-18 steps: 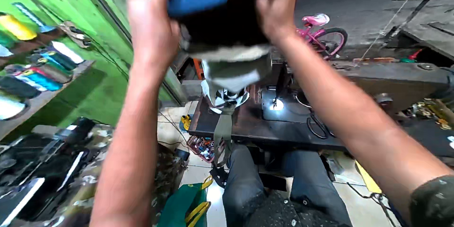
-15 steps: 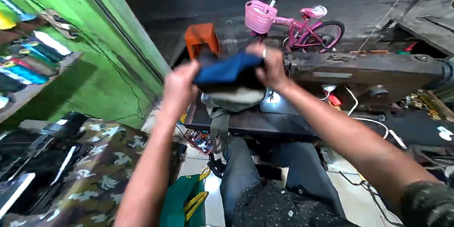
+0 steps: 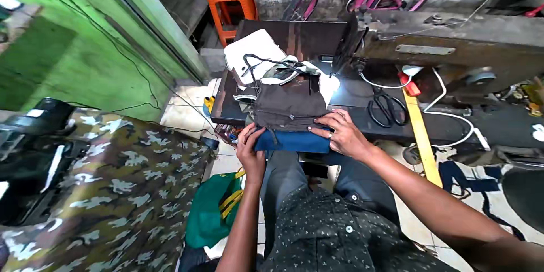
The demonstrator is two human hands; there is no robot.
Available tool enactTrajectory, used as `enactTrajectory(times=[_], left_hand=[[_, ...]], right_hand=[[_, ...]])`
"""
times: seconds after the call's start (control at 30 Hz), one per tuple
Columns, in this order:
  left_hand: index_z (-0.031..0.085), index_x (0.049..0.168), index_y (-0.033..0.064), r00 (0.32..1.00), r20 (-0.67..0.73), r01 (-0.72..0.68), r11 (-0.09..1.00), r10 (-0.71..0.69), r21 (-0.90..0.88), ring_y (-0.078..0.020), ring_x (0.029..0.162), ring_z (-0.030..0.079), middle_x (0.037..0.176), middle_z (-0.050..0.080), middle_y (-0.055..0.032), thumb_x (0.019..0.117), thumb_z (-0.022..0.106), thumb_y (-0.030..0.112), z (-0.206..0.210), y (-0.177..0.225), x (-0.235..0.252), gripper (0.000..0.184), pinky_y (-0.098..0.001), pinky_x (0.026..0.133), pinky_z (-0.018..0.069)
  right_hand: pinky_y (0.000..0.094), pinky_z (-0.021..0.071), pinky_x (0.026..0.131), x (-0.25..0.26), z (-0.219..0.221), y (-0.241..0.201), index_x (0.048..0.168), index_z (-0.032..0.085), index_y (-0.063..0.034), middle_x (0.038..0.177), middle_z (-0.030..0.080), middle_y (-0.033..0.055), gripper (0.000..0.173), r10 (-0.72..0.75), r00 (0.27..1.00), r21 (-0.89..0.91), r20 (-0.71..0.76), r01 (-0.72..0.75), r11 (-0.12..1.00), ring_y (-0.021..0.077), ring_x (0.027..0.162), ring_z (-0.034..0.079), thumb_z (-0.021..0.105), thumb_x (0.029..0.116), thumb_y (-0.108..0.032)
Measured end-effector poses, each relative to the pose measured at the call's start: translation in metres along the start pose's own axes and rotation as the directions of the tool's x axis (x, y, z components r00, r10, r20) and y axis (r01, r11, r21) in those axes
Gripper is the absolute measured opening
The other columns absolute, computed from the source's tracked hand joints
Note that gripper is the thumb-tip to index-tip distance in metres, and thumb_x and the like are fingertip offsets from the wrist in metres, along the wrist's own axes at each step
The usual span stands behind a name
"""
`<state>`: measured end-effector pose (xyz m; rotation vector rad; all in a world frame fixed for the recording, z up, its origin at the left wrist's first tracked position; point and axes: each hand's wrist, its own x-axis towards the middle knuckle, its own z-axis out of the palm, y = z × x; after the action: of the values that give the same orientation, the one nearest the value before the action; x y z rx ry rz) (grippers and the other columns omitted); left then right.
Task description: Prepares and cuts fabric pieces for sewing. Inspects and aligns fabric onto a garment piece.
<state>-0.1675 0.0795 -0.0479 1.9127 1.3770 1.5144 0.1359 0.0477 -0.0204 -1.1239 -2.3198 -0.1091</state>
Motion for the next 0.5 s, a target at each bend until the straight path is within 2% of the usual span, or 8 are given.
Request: enactTrajectory(times=[0.1,0.17,0.2,0.3,0.33,0.37,0.43,0.5], left_hand=[[0.078,0.106,0.0046,0.998,0.003,0.064,0.996,-0.064,-0.055,-0.0242,0.123,0.063,0.130,0.066,-0.0168,0.0890,0.063,-0.002,0.008,0.000,-0.004,0.023,-0.0411,0.106,0.0514],[0.078,0.107,0.0056,0.997,0.015,0.079,0.993,-0.078,-0.082,-0.0229,0.124,0.062,0.132,0.065,-0.0156,0.0884,0.064,-0.002,0.008,-0.001,-0.003,0.024,-0.0405,0.106,0.0512],[0.078,0.107,0.0064,0.997,0.018,0.081,0.992,-0.080,-0.101,-0.0217,0.124,0.062,0.132,0.065,-0.0145,0.0886,0.065,-0.002,0.008,-0.001,-0.002,0.024,-0.0398,0.106,0.0513],[0.079,0.107,0.0085,0.994,0.018,0.106,0.984,-0.105,-0.142,-0.0202,0.124,0.061,0.132,0.066,-0.0117,0.0889,0.066,-0.001,0.007,-0.002,-0.002,0.023,-0.0401,0.107,0.0511],[0.079,0.106,0.0090,0.991,0.014,0.132,0.978,-0.132,-0.164,-0.0203,0.125,0.061,0.133,0.065,-0.0116,0.0884,0.067,-0.001,0.007,-0.001,-0.003,0.024,-0.0401,0.107,0.0509],[0.079,0.106,0.0094,0.985,0.012,0.170,0.967,-0.171,-0.190,-0.0207,0.126,0.060,0.134,0.064,-0.0118,0.0881,0.066,-0.001,0.008,-0.001,-0.005,0.024,-0.0396,0.107,0.0505],[0.079,0.107,0.0086,0.960,0.016,0.275,0.923,-0.281,-0.269,-0.0232,0.132,0.056,0.140,0.061,-0.0138,0.0888,0.064,-0.002,0.009,0.001,-0.011,0.026,-0.0397,0.108,0.0490],[0.077,0.110,0.0039,0.905,0.037,0.404,0.825,-0.425,-0.395,-0.0238,0.134,0.056,0.140,0.062,-0.0153,0.0906,0.060,-0.006,0.008,0.004,-0.016,0.027,-0.0398,0.108,0.0510]], right_hand=[[0.0573,0.0410,0.108,0.015,-0.014,0.000,0.134,0.069,-0.0222,0.130,0.067,0.0087,0.053,0.084,0.977,0.117,0.193,-0.108,0.987,0.0316,0.122,0.060,0.069,0.0832,-0.008],[0.0541,0.0490,0.103,0.033,-0.032,-0.002,0.141,0.063,-0.0163,0.131,0.067,0.0093,0.063,0.176,0.927,0.218,0.331,-0.256,0.942,0.0300,0.121,0.063,0.072,0.0813,0.001],[0.0535,0.0532,0.099,0.043,-0.040,-0.002,0.144,0.059,-0.0143,0.129,0.068,0.0103,0.065,0.219,0.905,0.252,0.364,-0.322,0.913,0.0291,0.116,0.066,0.072,0.0824,0.001],[0.0568,0.0582,0.077,0.069,-0.049,-0.001,0.147,0.056,-0.0178,0.112,0.072,0.0121,0.070,0.298,0.881,0.130,0.367,-0.366,0.922,0.0313,0.091,0.072,0.077,0.0797,-0.014],[0.0573,0.0570,0.070,0.077,-0.050,-0.001,0.146,0.057,-0.0204,0.108,0.071,0.0119,0.073,0.295,0.873,0.062,0.389,-0.345,0.937,0.0322,0.085,0.071,0.080,0.0761,-0.018],[0.0574,0.0557,0.068,0.085,-0.053,-0.002,0.145,0.057,-0.0238,0.108,0.070,0.0110,0.074,0.293,0.842,0.014,0.454,-0.335,0.942,0.0325,0.085,0.070,0.082,0.0756,-0.021],[0.0607,0.0556,0.079,0.100,-0.064,-0.005,0.149,0.053,-0.0296,0.117,0.070,0.0108,0.076,0.277,0.714,0.001,0.643,-0.362,0.932,0.0342,0.099,0.069,0.080,0.0800,-0.011],[0.0602,0.0524,0.094,0.107,-0.081,-0.008,0.154,0.047,-0.0362,0.128,0.069,0.0103,0.076,0.237,0.596,0.008,0.767,-0.377,0.926,0.0333,0.114,0.066,0.070,0.0892,-0.004]])
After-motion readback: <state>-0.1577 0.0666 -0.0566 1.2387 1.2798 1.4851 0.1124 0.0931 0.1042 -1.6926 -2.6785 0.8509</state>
